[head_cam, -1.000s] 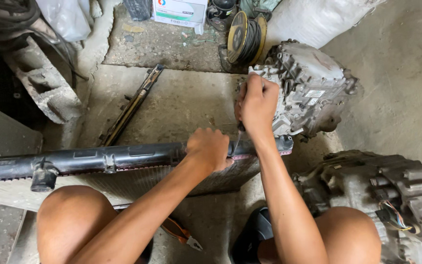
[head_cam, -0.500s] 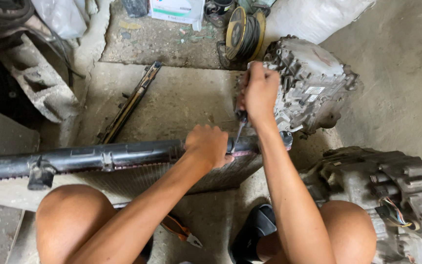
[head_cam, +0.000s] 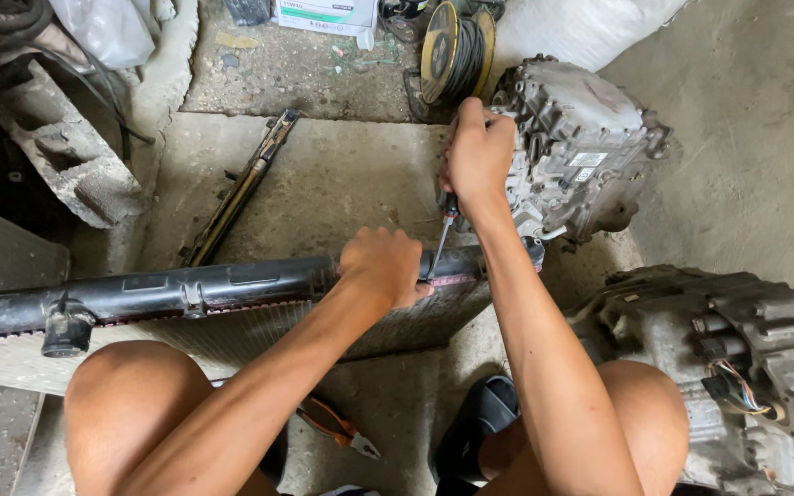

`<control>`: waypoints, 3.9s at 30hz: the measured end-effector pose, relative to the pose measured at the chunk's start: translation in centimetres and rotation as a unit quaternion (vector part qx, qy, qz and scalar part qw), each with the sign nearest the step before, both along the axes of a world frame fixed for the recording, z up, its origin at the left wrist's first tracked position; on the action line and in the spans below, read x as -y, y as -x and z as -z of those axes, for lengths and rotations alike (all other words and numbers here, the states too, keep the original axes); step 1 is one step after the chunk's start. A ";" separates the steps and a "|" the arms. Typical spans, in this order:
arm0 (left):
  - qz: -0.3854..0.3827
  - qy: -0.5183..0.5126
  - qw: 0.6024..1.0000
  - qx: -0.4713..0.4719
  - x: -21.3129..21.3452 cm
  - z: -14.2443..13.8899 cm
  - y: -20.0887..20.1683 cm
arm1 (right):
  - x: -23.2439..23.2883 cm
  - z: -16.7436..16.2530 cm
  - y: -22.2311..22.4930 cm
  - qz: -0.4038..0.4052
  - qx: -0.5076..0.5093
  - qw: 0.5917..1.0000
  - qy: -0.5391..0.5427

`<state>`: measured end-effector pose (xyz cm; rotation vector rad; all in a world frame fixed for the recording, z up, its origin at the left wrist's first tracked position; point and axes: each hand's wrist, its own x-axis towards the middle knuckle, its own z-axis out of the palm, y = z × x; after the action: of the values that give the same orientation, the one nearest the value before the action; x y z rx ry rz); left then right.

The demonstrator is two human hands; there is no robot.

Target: The person uses a screwdriver and pliers to pry and scrape the top plastic tank of a car radiator. They repeatedly work along the seam between the tank and the core, removing material and adjusting their grip.

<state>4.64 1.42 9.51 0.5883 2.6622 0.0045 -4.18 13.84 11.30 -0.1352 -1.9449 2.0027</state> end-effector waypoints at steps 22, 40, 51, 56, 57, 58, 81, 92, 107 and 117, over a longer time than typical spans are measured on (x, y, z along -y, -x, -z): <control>0.026 0.002 1.000 -0.002 0.1 0.0 -0.3 | 0.6 -1.1 -4.0 -0.059 -0.010 0.998 0.034; -0.002 -0.020 1.000 0.004 -0.2 0.2 -0.4 | 0.8 -1.0 -1.6 -0.062 0.037 0.997 0.036; 0.000 -0.034 0.999 -0.014 0.2 0.8 0.1 | -0.6 -0.1 -0.4 -0.034 0.009 0.999 0.015; 0.025 -0.066 0.997 -0.005 1.2 0.1 0.4 | -2.0 -0.3 -1.8 -0.078 -0.014 0.992 0.097; 0.024 -0.073 0.997 0.003 1.3 0.0 0.6 | -2.1 -0.2 -2.1 -0.079 -0.017 0.992 0.100; 0.018 -0.085 0.996 0.011 1.5 -0.1 0.7 | -2.1 -0.1 -2.4 -0.081 -0.014 0.991 0.102; -0.046 -0.095 0.983 0.149 10.5 -0.1 2.7 | 4.3 11.9 -20.3 0.082 -0.207 0.936 -0.273; -0.072 -0.122 0.978 0.155 13.3 0.0 2.4 | 4.8 32.7 -25.0 -0.363 0.358 0.713 -0.481; -0.130 -0.093 0.973 0.166 18.5 2.4 2.1 | 11.4 35.8 -27.3 -0.424 0.313 0.631 -0.570; -0.132 -0.097 0.973 0.164 19.5 1.8 1.2 | 12.6 37.7 -25.1 -0.446 0.258 0.592 -0.619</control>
<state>3.47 -18.06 7.73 0.2594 2.4066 0.4080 20.91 1.29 -26.41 0.8399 -3.7791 0.2408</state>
